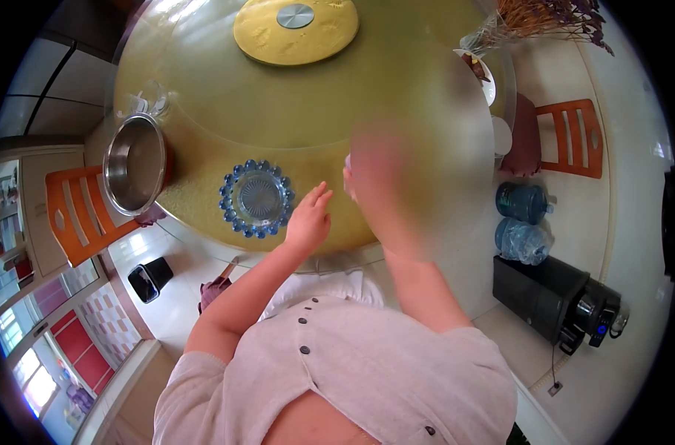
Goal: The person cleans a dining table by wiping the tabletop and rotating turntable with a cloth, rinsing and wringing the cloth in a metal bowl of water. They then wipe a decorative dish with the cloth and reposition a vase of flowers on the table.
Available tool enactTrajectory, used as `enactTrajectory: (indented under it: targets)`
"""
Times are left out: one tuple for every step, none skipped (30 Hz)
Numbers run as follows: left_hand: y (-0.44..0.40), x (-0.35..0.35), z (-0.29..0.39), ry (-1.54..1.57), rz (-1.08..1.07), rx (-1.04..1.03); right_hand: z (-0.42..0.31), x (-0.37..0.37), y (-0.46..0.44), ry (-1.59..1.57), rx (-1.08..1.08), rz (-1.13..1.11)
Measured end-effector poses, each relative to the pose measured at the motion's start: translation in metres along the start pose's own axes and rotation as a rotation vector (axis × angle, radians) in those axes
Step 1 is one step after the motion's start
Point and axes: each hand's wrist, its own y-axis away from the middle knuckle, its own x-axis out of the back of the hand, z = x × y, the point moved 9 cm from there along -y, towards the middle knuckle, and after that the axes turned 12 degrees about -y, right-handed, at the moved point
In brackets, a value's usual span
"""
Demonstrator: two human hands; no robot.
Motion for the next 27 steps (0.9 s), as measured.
enactTrajectory:
  targets:
    - [0.003, -0.006, -0.002, 0.001, 0.000, 0.001, -0.027, 0.008, 0.022, 0.163, 0.013, -0.101]
    - [0.008, -0.013, 0.000, -0.008, -0.017, -0.028, -0.039, -0.002, 0.046, 0.210, 0.072, -0.114]
    - [0.013, -0.017, 0.002, -0.020, -0.033, -0.053, -0.047, -0.015, 0.071, 0.254, 0.135, -0.128]
    - [0.017, -0.014, 0.002, -0.024, -0.029, -0.041, -0.046, -0.038, 0.100, 0.233, 0.261, -0.130]
    - [0.020, -0.015, 0.004, -0.018, -0.075, -0.047, -0.040, -0.058, 0.124, 0.211, 0.386, -0.128]
    - [0.023, -0.016, 0.005, -0.011, -0.121, -0.055, -0.031, -0.062, 0.137, 0.208, 0.395, -0.128]
    - [0.026, -0.014, 0.003, -0.018, -0.123, -0.050, -0.023, -0.068, 0.151, 0.123, 0.461, -0.216]
    - [0.029, -0.012, 0.000, -0.020, -0.122, -0.046, -0.017, -0.070, 0.161, 0.037, 0.524, -0.304]
    - [0.031, -0.010, -0.003, -0.011, -0.125, -0.049, -0.004, -0.061, 0.150, 0.079, 0.448, -0.307]
    - [0.033, -0.009, -0.006, -0.002, -0.127, -0.051, 0.007, -0.050, 0.132, 0.121, 0.371, -0.310]
    - [0.034, -0.006, -0.008, -0.003, -0.126, -0.050, 0.026, -0.033, 0.107, 0.112, 0.229, -0.202]
    - [0.035, 0.000, -0.010, 0.024, -0.121, -0.035, 0.029, -0.018, 0.085, 0.155, 0.163, -0.079]
    - [0.037, 0.004, -0.012, 0.052, -0.115, -0.021, 0.031, -0.004, 0.064, 0.189, 0.090, 0.041]
    - [0.038, 0.006, -0.014, 0.051, -0.114, -0.021, 0.017, 0.012, 0.049, 0.278, 0.094, 0.176]
    - [0.039, 0.010, -0.015, 0.053, -0.080, -0.020, 0.001, 0.013, 0.032, 0.278, 0.097, 0.179]
    - [0.040, 0.013, -0.016, 0.056, -0.047, -0.018, -0.008, 0.013, 0.017, 0.280, -0.034, 0.181]
    - [0.041, 0.014, -0.019, 0.054, -0.045, -0.013, -0.014, 0.009, 0.012, 0.280, -0.165, 0.179]
    - [0.041, 0.016, -0.021, 0.066, -0.018, -0.017, -0.029, 0.003, 0.014, 0.277, -0.162, 0.176]
    - [0.041, 0.020, -0.023, 0.077, 0.006, -0.022, -0.053, -0.013, 0.017, 0.298, -0.014, 0.073]
    - [0.040, 0.021, -0.025, 0.075, 0.006, -0.023, -0.074, -0.028, 0.024, 0.318, 0.133, -0.027]
    - [0.040, 0.023, -0.024, 0.086, 0.003, -0.041, -0.088, -0.048, 0.044, 0.337, 0.268, -0.083]
    - [0.037, 0.026, -0.023, 0.095, 0.004, -0.060, -0.100, -0.064, 0.069, 0.357, 0.406, -0.136]
    - [0.035, 0.033, -0.024, 0.095, 0.008, -0.060, -0.100, -0.062, 0.088, 0.359, 0.409, -0.134]
    - [0.035, 0.039, -0.025, 0.113, -0.005, -0.048, -0.099, -0.059, 0.108, 0.170, 0.422, -0.169]
    - [0.035, 0.044, -0.029, 0.130, -0.016, -0.033, -0.089, -0.062, 0.114, 0.076, 0.434, -0.188]
    - [0.033, 0.050, -0.035, 0.130, -0.006, -0.024, -0.078, -0.067, 0.120, -0.016, 0.446, -0.210]
    - [0.035, 0.076, -0.048, 0.021, 0.216, 0.009, -0.040, -0.073, 0.115, -0.088, 0.408, 0.019]
